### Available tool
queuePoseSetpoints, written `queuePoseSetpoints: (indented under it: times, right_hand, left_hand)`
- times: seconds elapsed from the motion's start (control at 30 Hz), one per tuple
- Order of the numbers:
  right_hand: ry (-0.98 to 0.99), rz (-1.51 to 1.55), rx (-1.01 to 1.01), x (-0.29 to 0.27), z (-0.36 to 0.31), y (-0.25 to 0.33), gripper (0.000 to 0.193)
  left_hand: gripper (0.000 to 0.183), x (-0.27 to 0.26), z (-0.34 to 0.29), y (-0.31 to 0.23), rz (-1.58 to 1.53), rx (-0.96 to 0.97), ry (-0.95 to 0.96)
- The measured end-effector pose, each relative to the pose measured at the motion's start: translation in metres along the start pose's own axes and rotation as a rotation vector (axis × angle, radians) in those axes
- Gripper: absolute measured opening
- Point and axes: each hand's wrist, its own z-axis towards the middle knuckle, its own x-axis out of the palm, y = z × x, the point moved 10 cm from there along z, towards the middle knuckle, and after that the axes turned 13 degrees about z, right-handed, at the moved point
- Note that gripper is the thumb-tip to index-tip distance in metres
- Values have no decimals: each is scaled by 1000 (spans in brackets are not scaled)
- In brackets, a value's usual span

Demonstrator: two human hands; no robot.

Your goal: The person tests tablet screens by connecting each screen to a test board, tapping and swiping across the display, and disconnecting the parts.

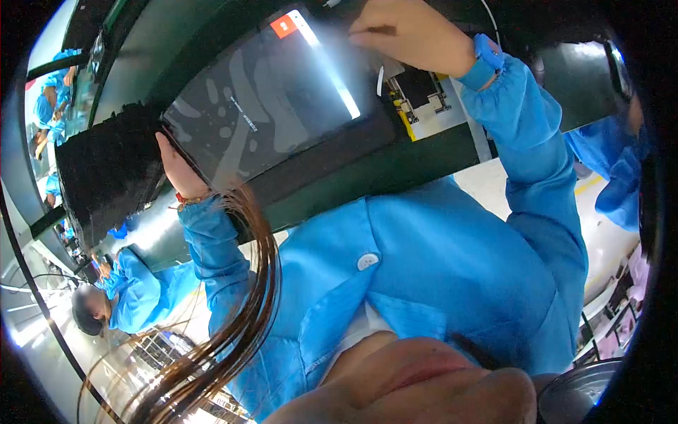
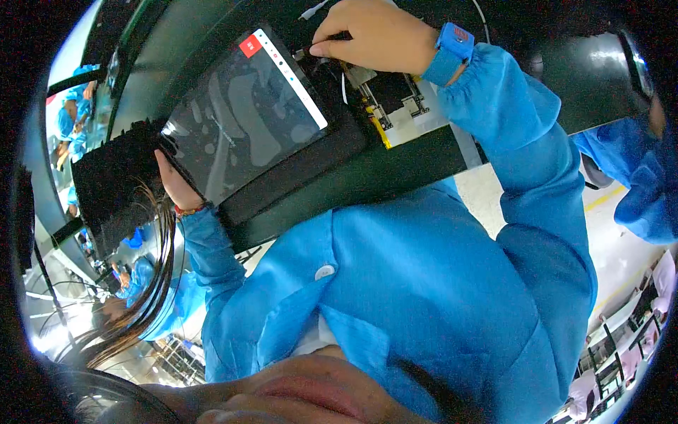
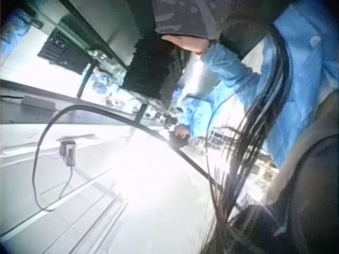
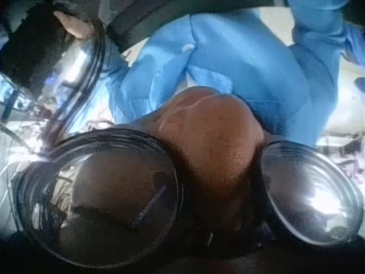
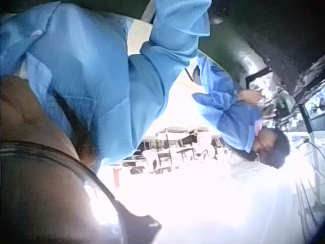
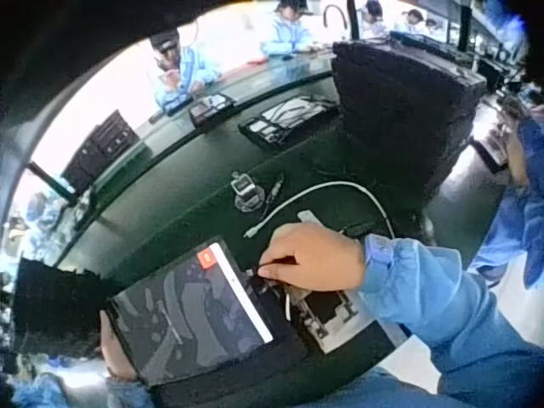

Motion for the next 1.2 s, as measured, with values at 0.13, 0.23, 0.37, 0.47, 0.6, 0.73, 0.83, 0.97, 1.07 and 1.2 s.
queuePoseSetpoints:
  times: [0.13,0.23,0.37,0.47,0.6,0.73,0.83,0.97,1.07,1.2]
  right_hand:
    - [13,94,3,1,-2,0,21]
    - [53,113,35,4,-1,4,21]
    - [103,69,-25,8,-5,11,20]
    - [112,50,15,8,-7,9,19]
    - [48,63,55,5,-3,2,19]
    - [90,57,22,8,-4,3,20]
    - [119,59,18,10,-5,3,20]
    - [98,51,49,10,-5,-1,21]
    - [117,56,54,11,-5,-1,19]
    - [101,-58,-53,18,-9,0,12]
  left_hand:
    - [50,-10,0,-2,70,25,-106]
    - [52,-11,-1,-1,99,20,-201]
    - [53,-19,-10,-3,173,-16,-462]
    - [50,-7,3,0,-75,2,85]
    - [48,4,1,0,-88,12,84]
    - [53,-33,-15,-7,317,4,-579]
    - [52,-29,-13,-5,269,-1,-540]
    - [50,-36,-7,-9,306,64,-459]
    - [51,-34,-9,-3,202,21,-462]
    - [51,-39,-9,-3,225,10,-482]
